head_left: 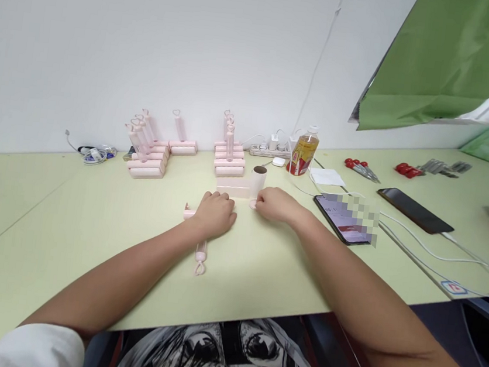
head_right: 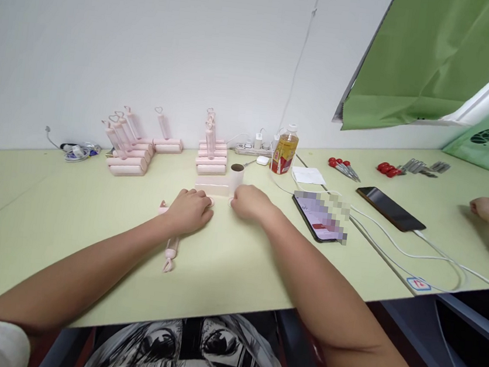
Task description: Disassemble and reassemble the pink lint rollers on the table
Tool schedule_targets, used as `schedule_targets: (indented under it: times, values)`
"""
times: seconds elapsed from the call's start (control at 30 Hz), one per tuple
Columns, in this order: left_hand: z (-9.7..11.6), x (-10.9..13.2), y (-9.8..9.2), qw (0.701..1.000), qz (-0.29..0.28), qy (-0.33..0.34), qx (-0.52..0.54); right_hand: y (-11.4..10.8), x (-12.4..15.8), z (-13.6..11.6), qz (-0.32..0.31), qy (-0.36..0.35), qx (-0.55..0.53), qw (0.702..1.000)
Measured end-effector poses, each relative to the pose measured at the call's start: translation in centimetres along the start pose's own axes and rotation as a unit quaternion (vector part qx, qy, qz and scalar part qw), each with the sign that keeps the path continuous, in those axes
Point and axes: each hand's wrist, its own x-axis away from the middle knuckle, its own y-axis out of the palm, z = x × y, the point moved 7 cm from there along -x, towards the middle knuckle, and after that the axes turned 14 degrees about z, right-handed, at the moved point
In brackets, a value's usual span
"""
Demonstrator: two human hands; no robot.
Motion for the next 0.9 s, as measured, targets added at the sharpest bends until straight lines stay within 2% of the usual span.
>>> schedule_targets:
  times: [0.07, 0.23, 0.57, 0.8, 0.9]
  values:
    - [-0.1, 0.2, 0.1, 1.000, 0.001, 0.005, 0.009, 1.2, 0.5, -1.2, -0.019, -0.030, 0.011, 0.999]
    - [-0.3, 0.5, 0.2, 1.000, 0.009, 0.013, 0.022, 2.8, 0.7, -3.1, 0.007, -0.068, 0.011, 0.998]
    - [-0.6, 0.0, 0.3, 0.999, 0.020, 0.018, 0.029, 2.7, 0.4, -2.6, 0.030, -0.066, 0.010, 0.997]
    - [-1.8, -0.3, -0.5, 0.995, 0.095, -0.015, 0.008, 2.5, 0.6, -3.1, 0.037, -0.074, 0.004, 0.997]
    - [-2.4, -0.5, 0.0, 0.997, 0.073, -0.011, 0.019, 2.5, 0.6, -3.2, 0.032, -0.081, 0.008, 0.996]
